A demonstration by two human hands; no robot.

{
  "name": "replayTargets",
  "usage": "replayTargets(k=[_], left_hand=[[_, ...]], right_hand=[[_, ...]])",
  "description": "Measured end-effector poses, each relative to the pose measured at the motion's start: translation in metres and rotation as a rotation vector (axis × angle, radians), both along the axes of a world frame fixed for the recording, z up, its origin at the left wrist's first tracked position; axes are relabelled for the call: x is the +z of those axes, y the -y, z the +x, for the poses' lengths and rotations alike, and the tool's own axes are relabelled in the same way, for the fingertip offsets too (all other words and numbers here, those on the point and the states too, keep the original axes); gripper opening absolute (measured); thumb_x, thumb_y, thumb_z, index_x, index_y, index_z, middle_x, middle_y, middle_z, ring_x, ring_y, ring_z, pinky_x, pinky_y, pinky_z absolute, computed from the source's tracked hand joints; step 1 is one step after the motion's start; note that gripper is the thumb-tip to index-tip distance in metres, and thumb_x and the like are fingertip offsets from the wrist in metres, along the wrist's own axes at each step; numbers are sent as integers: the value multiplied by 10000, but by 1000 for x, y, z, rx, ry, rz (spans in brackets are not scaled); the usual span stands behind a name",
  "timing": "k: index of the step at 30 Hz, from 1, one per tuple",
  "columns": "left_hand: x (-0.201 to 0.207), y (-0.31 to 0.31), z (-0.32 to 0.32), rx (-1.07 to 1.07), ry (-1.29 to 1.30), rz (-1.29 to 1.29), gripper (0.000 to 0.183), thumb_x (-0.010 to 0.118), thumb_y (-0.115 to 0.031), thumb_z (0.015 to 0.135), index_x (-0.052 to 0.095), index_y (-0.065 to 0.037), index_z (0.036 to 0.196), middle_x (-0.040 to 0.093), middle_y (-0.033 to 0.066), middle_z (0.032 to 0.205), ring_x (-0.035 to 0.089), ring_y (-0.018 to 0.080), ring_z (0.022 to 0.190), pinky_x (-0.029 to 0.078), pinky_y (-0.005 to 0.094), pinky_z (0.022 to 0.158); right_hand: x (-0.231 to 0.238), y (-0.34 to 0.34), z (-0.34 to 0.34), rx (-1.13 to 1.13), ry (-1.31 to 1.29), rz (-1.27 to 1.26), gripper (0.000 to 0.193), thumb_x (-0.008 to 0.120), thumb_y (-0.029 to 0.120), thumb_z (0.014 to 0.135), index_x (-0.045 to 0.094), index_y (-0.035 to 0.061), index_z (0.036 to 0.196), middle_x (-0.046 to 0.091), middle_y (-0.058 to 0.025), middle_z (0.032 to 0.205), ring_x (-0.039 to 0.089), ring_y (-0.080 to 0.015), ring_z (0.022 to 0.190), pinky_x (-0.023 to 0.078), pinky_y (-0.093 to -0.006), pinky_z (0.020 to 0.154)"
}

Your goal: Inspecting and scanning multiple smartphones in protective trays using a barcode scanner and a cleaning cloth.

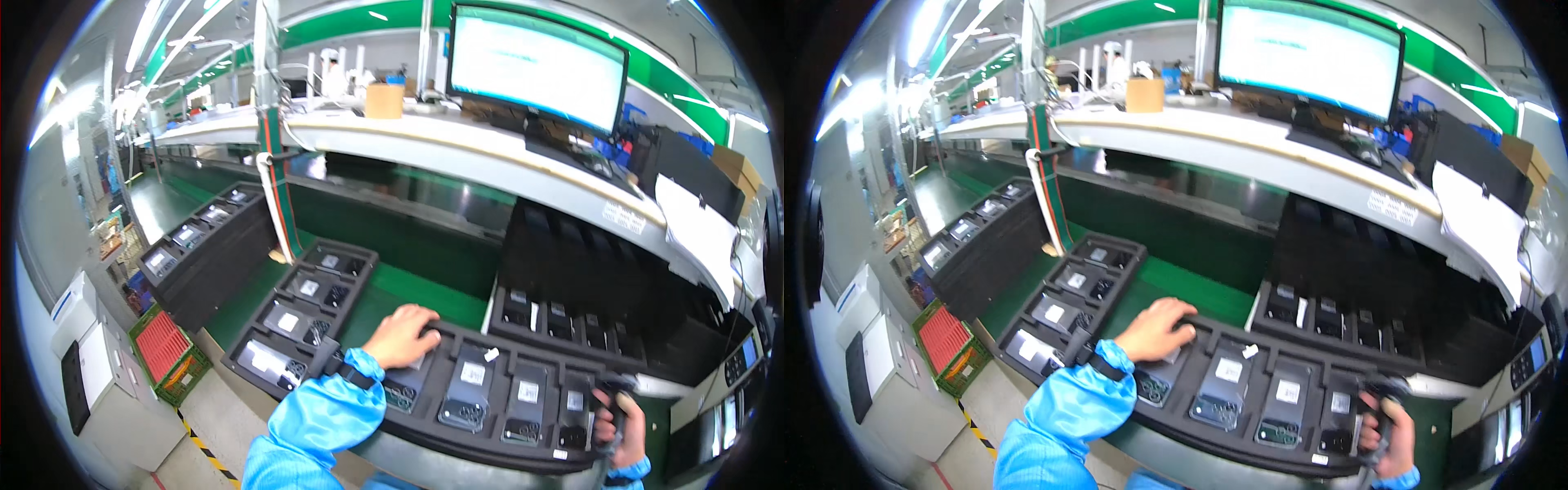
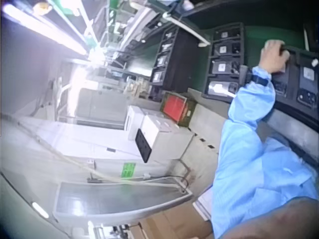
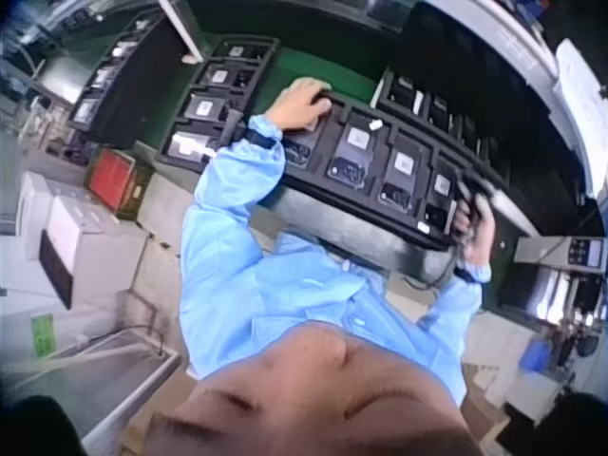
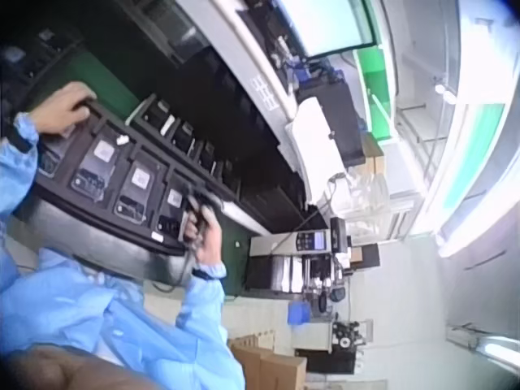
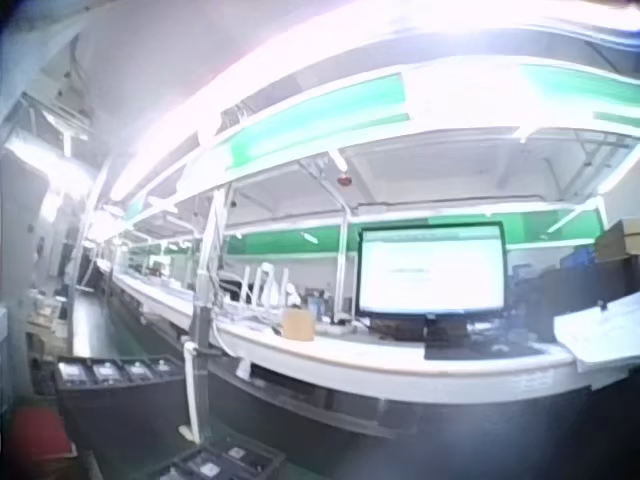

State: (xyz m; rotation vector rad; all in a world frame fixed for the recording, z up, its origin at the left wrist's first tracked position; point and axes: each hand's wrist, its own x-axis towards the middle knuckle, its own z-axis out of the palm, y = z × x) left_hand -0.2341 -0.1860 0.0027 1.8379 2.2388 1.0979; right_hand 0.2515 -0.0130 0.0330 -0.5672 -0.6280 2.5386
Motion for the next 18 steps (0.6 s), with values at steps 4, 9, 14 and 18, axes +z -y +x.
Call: replayTargets(k=[4,9,14,18], left_hand=[[10,5,-3,67,274,42,372,528,-285,1001,624,-11,1234,626,190,1244,540,333,1238,424,413,1062],[5,-1,-9,75,374,73,373,464,-287,1038,622,4,1210,651,192,1184,589,321,1172,448,404,1022],[-10,-10,-15,-9,440,184,366,481,-284,1038,631,20,1176,684,165,1067,646,256,1029,495,373,937],[-16,-11,-10,52,266,137,355,590,-266,962,632,12,1179,666,197,1132,625,325,1105,489,403,971]], right_hand=[[25,63,-143,192,220,196,498,625,253,955,498,18,1376,697,-135,914,507,-134,557,407,-263,513],[18,126,-254,391,284,295,296,643,242,968,615,3,1140,682,-110,860,579,-155,611,487,-298,551],[9,143,-272,522,313,388,284,647,253,964,652,1,833,658,-97,731,613,-165,575,491,-302,527],[29,150,-255,397,279,364,204,619,137,945,568,5,1092,624,-85,749,559,-143,516,458,-287,468]])
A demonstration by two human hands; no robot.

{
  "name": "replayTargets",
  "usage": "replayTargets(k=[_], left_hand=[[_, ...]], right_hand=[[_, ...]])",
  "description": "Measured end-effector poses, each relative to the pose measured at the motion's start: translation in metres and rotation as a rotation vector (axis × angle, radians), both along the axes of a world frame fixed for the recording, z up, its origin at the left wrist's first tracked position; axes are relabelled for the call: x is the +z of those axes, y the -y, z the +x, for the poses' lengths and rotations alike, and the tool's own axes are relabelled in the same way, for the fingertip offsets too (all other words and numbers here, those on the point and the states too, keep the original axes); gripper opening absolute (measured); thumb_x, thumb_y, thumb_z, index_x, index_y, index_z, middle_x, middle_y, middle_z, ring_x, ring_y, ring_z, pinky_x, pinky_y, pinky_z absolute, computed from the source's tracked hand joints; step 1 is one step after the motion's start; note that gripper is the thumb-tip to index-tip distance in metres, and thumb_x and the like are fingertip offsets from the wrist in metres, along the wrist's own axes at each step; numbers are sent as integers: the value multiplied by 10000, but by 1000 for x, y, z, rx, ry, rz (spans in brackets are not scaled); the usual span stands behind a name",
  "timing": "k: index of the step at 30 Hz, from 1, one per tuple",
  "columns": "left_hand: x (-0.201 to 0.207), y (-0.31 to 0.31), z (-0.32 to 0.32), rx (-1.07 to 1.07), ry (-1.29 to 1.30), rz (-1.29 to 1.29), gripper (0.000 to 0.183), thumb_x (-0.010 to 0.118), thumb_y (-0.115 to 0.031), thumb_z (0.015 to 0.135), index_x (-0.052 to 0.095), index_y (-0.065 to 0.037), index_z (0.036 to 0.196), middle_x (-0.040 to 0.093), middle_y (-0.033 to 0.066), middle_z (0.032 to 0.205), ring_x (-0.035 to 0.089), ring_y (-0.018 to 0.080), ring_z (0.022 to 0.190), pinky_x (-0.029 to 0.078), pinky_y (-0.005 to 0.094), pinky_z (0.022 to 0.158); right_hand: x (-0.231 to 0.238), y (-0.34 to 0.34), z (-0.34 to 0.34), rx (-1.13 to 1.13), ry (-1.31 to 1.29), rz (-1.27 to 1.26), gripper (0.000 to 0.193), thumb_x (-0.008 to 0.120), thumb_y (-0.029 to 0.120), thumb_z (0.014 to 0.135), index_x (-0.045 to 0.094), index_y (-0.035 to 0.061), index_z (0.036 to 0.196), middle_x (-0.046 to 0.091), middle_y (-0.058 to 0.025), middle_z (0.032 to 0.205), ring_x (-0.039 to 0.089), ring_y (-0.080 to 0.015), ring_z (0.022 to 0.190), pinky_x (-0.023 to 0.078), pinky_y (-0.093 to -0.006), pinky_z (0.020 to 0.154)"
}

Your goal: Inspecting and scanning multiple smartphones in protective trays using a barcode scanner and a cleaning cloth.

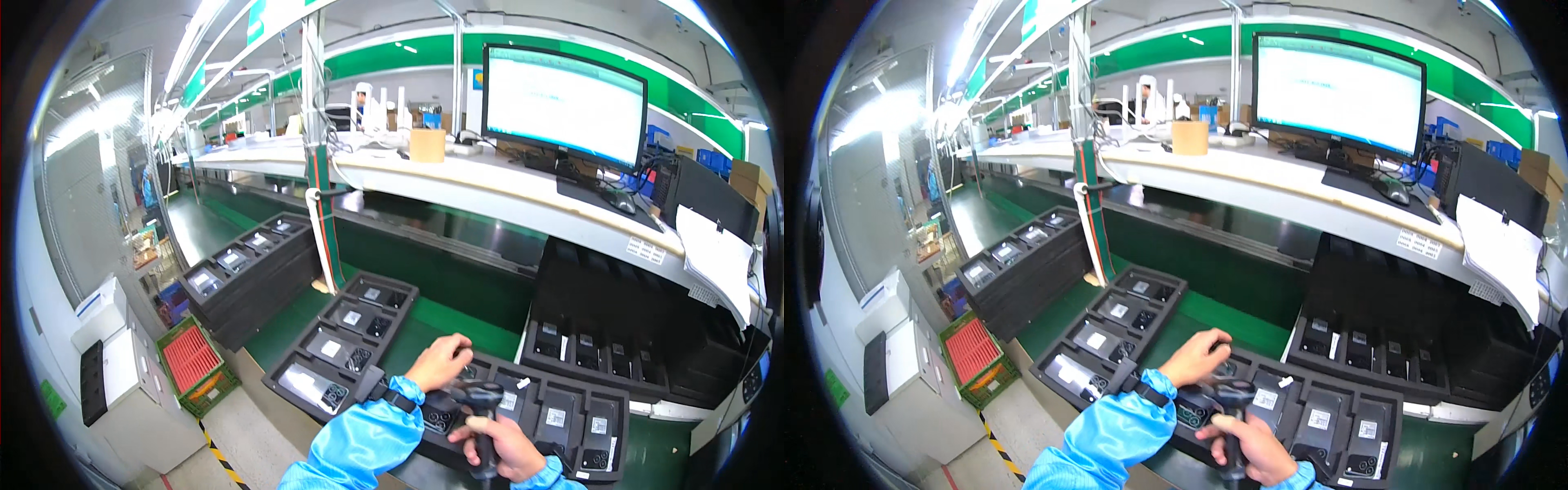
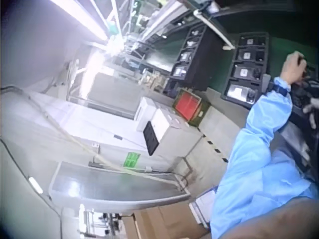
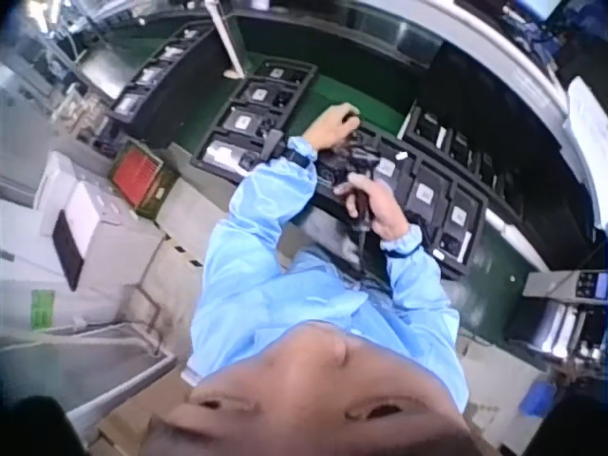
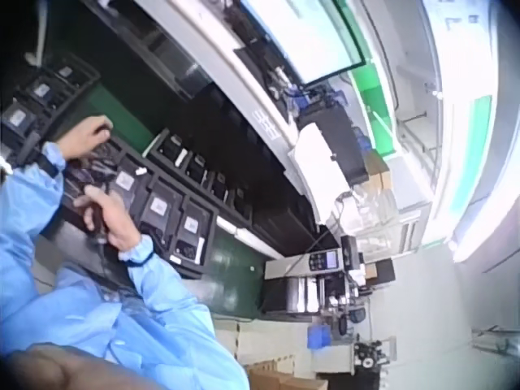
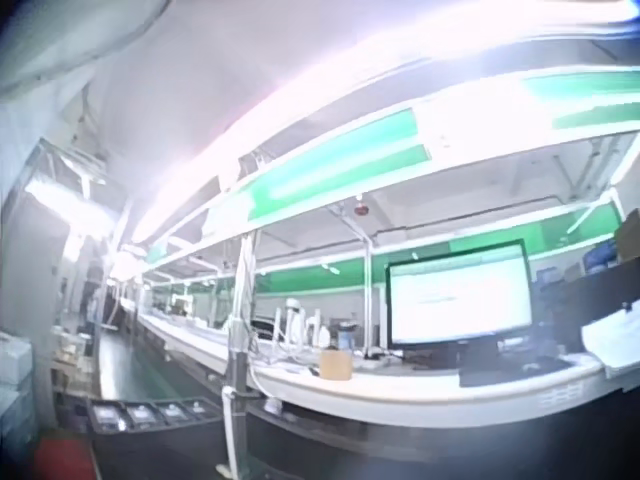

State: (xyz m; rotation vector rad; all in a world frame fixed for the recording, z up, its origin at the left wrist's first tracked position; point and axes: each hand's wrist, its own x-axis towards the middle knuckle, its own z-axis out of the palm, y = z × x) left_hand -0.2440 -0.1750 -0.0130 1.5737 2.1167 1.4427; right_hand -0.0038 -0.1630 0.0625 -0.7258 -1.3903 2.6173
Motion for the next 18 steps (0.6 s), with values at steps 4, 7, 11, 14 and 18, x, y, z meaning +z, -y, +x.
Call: replayTargets(k=[4,7,11,14,18], left_hand=[[16,13,19,29,-311,-201,527,643,-394,872,573,-85,1293,570,146,1317,497,327,1297,451,493,1008],[27,13,32,29,-401,-335,689,689,-464,815,523,-118,1387,507,120,1392,422,294,1369,434,520,1019],[28,26,34,56,-439,-398,728,703,-492,817,498,-126,1412,494,136,1400,410,325,1374,438,525,1021],[29,21,35,60,-435,-383,687,709,-455,796,526,-136,1377,508,137,1374,425,333,1355,452,517,1009],[30,14,32,66,-431,-308,637,716,-379,757,566,-119,1318,547,151,1311,453,353,1325,456,507,1028]], right_hand=[[19,-18,61,19,49,301,391,596,315,982,732,-50,951,656,-91,623,582,-129,497,405,-235,457],[26,-47,131,-166,188,440,303,604,246,973,710,-34,934,666,-100,665,592,-137,536,462,-250,517],[11,-82,224,-801,204,526,101,623,132,948,624,31,962,634,-47,751,590,-140,607,473,-275,543],[-10,-101,296,-1100,356,628,276,693,117,910,655,0,1158,652,-34,827,583,-122,641,460,-271,554],[-141,-197,419,-1196,656,979,228,594,60,883,587,52,1111,527,-38,638,499,-134,442,403,-284,395]])
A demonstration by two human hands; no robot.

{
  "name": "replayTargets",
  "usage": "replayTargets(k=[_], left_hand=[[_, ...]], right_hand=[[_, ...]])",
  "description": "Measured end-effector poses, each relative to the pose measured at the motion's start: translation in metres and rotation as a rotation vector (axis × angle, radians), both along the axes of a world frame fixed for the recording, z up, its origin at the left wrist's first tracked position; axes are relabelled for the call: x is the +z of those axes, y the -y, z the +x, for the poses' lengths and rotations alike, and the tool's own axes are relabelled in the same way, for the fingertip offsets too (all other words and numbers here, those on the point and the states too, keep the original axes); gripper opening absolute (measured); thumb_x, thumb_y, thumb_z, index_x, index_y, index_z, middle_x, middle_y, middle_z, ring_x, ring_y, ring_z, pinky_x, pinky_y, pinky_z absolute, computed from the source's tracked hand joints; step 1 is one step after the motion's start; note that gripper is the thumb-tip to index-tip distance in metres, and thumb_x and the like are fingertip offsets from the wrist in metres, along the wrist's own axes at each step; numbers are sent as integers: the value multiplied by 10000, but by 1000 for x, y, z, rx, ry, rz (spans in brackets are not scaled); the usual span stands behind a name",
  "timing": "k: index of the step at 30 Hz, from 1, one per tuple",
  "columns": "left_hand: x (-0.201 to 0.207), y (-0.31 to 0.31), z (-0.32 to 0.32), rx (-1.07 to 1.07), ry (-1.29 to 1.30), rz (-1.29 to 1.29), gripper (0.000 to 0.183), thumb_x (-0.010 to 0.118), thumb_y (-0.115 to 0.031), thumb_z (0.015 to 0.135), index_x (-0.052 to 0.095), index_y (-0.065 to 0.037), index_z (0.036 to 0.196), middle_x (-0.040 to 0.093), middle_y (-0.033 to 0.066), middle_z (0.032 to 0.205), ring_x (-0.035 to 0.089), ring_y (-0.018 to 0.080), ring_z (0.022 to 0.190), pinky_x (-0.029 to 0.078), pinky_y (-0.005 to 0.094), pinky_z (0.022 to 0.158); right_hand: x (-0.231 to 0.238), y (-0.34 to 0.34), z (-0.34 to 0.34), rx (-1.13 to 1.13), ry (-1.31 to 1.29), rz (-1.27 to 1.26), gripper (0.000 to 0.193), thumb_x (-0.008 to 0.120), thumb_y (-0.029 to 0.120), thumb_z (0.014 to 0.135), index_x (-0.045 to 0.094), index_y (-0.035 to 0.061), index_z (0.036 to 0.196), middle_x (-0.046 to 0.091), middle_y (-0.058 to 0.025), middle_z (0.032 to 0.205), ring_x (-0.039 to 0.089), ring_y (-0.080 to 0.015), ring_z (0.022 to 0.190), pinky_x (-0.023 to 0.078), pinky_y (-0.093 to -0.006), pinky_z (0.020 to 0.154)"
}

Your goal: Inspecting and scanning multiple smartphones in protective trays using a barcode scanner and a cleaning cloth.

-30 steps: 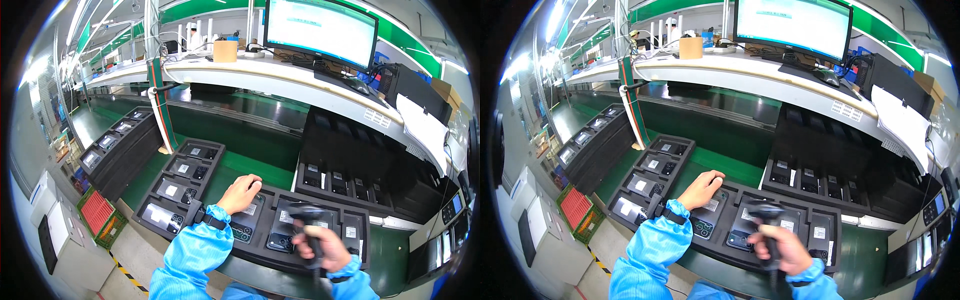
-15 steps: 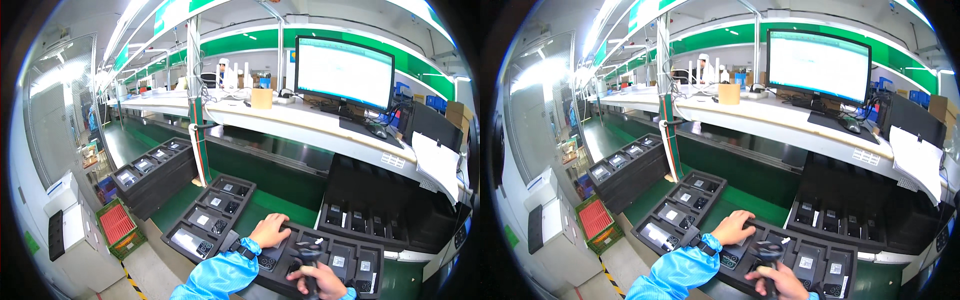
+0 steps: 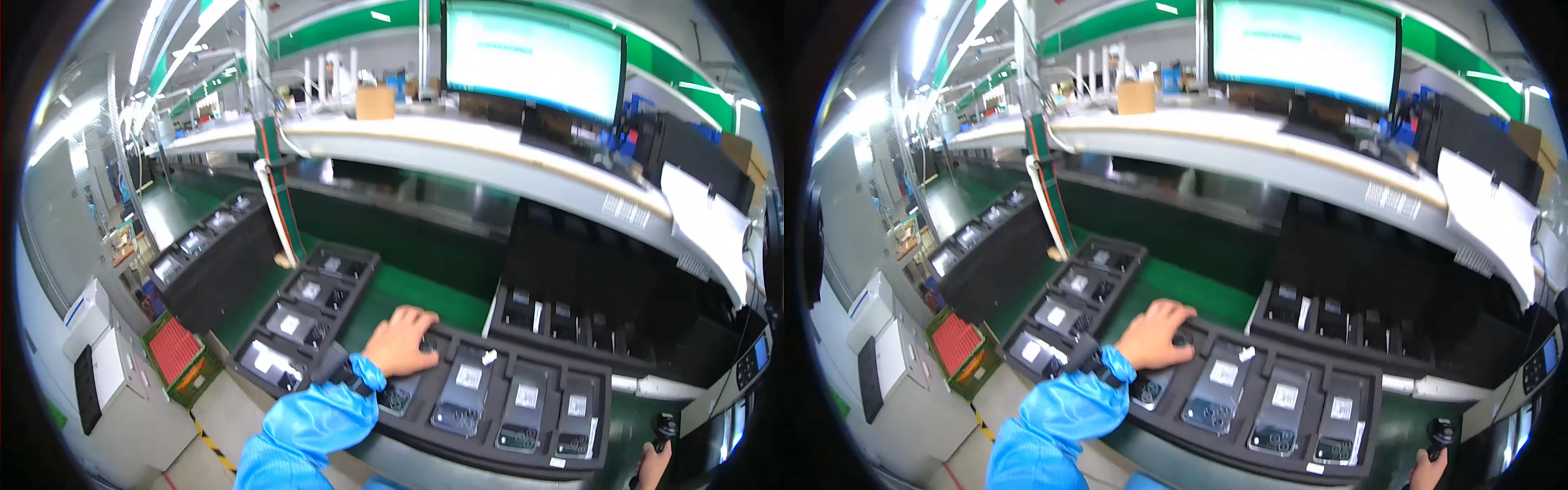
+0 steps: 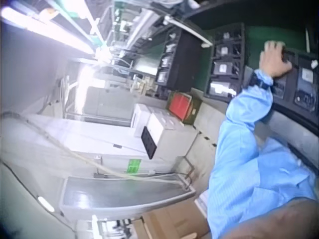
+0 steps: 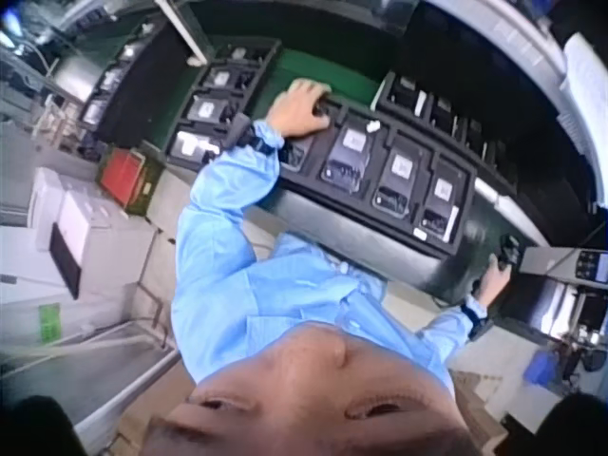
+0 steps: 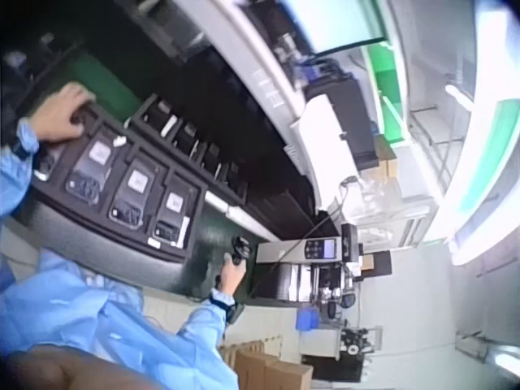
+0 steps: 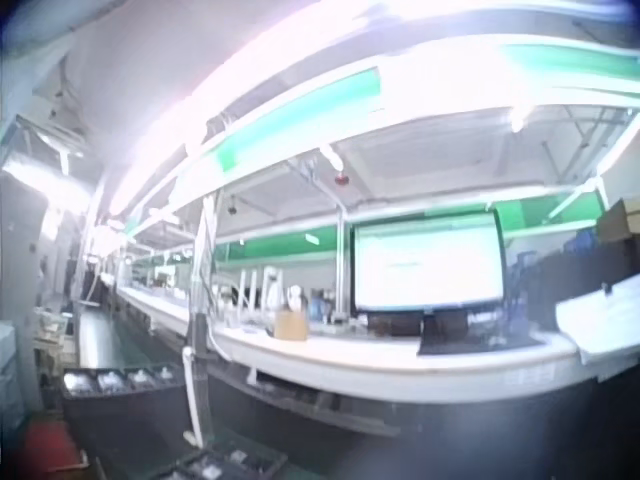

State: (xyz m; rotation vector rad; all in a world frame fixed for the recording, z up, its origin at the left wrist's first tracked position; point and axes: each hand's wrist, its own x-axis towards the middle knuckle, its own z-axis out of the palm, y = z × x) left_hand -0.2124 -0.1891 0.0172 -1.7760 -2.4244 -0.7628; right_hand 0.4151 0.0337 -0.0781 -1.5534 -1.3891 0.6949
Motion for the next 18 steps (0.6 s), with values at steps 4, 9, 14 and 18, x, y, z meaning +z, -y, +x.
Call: replayTargets(k=[4,9,14,18], left_hand=[[4,-1,-8,-26,57,98,616,748,-300,744,574,-72,1289,559,166,1309,478,360,1300,429,436,1081],[5,-6,-13,-61,267,117,500,751,-168,753,592,-37,1208,574,156,1287,516,313,1261,417,377,1071],[1,-2,-13,-104,274,122,346,713,-129,749,642,-45,1077,580,154,1331,515,311,1273,388,404,1096],[7,-1,-10,-89,298,99,294,706,-125,743,659,-50,1023,576,157,1344,504,313,1285,383,403,1096]], right_hand=[[10,13,-22,19,-79,-124,126,593,77,894,576,59,1017,485,7,644,448,-91,424,358,-257,374],[-1,5,-11,-59,43,-205,91,610,164,929,559,88,933,515,11,646,462,-77,436,348,-240,370],[-4,5,-9,-41,93,-275,133,625,228,944,556,116,924,535,19,652,469,-66,451,341,-229,374],[-3,1,-9,-50,121,-289,148,623,249,946,559,116,947,538,19,656,459,-66,450,329,-232,376]])
